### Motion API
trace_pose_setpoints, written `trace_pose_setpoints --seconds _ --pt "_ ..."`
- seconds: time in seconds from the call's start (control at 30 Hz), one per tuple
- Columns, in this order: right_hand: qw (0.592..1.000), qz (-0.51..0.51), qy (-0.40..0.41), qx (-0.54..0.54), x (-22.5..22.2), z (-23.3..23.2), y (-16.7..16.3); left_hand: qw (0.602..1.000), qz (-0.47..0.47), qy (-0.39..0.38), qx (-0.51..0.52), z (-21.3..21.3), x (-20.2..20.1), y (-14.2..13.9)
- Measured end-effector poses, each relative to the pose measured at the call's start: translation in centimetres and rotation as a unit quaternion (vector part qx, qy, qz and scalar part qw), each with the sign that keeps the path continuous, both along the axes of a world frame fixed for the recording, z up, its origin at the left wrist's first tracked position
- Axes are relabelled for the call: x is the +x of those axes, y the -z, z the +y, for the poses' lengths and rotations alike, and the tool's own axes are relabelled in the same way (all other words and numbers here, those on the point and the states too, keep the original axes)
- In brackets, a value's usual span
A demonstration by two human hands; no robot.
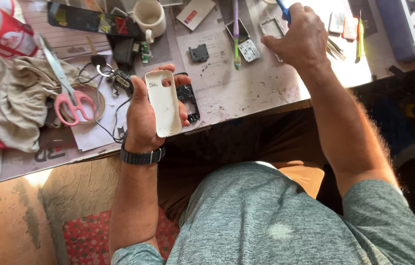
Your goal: The person sits on the floor and cleans the disassembled parts of a feature phone, brushing the white housing, the black inner chassis, and the keypad with toothbrushes, turning the parts over to brush different sides, then holds up the reassembled front cover.
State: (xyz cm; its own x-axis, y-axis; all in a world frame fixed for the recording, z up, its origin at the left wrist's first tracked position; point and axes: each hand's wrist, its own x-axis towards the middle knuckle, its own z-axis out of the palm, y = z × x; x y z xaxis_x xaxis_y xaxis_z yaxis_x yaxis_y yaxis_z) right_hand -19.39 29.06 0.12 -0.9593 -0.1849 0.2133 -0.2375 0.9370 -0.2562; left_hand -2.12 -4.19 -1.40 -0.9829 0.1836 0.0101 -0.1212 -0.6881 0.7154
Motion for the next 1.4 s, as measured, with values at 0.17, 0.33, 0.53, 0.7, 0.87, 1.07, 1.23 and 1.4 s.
trace_pose_setpoints --seconds 0.17,0.33,0.53,0.7,0.87,1.07,1.23,1.4 --pt "0.982 -0.084 -0.035 -0.167 -1.6 -3.7 0.6 1.0 0.0 -0.016 -0.019 -0.4 0.1 -0.4" --pt "0.985 -0.047 -0.046 -0.157 -4.2 -7.3 2.4 1.0 -0.001 -0.014 0.001 -0.1 0.2 -0.2" --pt "0.976 -0.053 -0.094 -0.188 -4.7 -3.9 1.5 1.0 0.003 -0.013 0.012 -0.5 0.6 0.0" --pt "0.998 -0.056 -0.004 -0.024 -4.7 3.3 1.0 1.0 0.006 -0.014 0.005 -0.7 0.6 0.1" --pt "0.997 0.012 -0.026 0.069 -4.3 4.6 0.8 1.0 0.009 -0.01 0.009 -0.6 0.6 0.1" --pt "0.99 -0.123 -0.027 -0.063 -1.4 -2.1 0.2 1.0 -0.002 -0.02 -0.017 -0.5 0.5 -0.1" --pt "0.994 -0.087 -0.054 0.048 -0.4 -6.3 -0.1 1.0 0.005 -0.013 0.003 -0.4 0.5 -0.2" --pt "0.994 -0.063 -0.026 0.084 -2.0 -6.7 -0.1 1.0 0.008 -0.017 0.003 -0.5 0.6 -0.1"
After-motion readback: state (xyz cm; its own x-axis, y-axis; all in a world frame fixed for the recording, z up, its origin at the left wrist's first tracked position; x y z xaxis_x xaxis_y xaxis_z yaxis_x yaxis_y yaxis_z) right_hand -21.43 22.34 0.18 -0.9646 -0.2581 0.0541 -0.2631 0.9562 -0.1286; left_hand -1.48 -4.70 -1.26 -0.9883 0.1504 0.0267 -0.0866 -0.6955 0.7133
